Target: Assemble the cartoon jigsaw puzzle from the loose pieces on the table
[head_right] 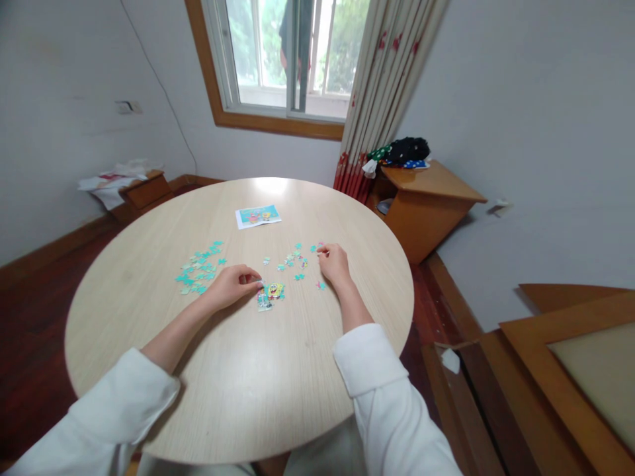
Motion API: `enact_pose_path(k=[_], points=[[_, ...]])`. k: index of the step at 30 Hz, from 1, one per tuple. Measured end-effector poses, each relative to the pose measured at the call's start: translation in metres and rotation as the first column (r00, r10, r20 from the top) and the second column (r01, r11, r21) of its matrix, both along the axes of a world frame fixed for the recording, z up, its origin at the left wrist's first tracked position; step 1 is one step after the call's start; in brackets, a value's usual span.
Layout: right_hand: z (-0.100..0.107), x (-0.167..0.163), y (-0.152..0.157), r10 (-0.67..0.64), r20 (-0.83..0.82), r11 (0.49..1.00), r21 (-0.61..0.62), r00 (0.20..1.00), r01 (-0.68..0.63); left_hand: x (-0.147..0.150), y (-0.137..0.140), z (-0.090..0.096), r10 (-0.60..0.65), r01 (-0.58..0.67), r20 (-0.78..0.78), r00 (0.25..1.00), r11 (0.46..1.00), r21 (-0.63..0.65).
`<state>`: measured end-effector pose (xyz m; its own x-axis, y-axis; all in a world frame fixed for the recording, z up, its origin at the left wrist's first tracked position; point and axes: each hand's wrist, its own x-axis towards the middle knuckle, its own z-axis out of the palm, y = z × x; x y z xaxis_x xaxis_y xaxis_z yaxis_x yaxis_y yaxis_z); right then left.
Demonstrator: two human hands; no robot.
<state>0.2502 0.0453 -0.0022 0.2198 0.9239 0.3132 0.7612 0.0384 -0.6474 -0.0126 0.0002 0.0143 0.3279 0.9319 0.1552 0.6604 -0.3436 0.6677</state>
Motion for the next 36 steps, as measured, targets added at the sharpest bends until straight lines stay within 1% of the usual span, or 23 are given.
enact_pose_path(k=[5,10,13,16,19,26,31,36], points=[[0.001,0.012,0.000,-0.031,0.018,0.999,-0.035,0.999,0.032,0.000,0.001,0.003,0.108,-0.108,0.044,0.993,0.994,-0.004],[0.002,0.024,0.000,-0.100,0.018,0.992,-0.073,0.995,0.101,-0.001,0.002,0.004,0.165,-0.165,0.086,0.983,0.986,-0.006],[0.000,0.032,0.001,-0.122,0.001,0.989,-0.087,0.992,0.122,-0.002,0.003,0.004,0.174,-0.176,0.127,0.976,0.984,0.004],[-0.001,0.037,0.002,-0.117,-0.040,0.988,-0.108,0.992,0.112,-0.003,0.004,0.002,0.181,-0.187,0.178,0.967,0.982,0.014],[-0.003,0.039,0.003,-0.109,-0.065,0.988,-0.114,0.992,0.101,-0.005,0.007,-0.002,0.196,-0.204,0.189,0.962,0.979,0.022],[-0.008,0.044,0.006,-0.118,-0.109,0.992,-0.068,0.987,0.111,-0.009,0.010,-0.005,0.224,-0.243,0.210,0.952,0.968,0.069],[-0.011,0.043,0.008,-0.122,-0.077,0.991,-0.068,0.990,0.117,-0.010,0.011,-0.002,0.250,-0.277,0.258,0.933,0.958,0.074],[-0.009,0.036,0.007,-0.079,-0.020,0.996,-0.045,0.997,0.078,-0.010,0.011,-0.001,0.233,-0.255,0.248,0.940,0.965,0.061]])
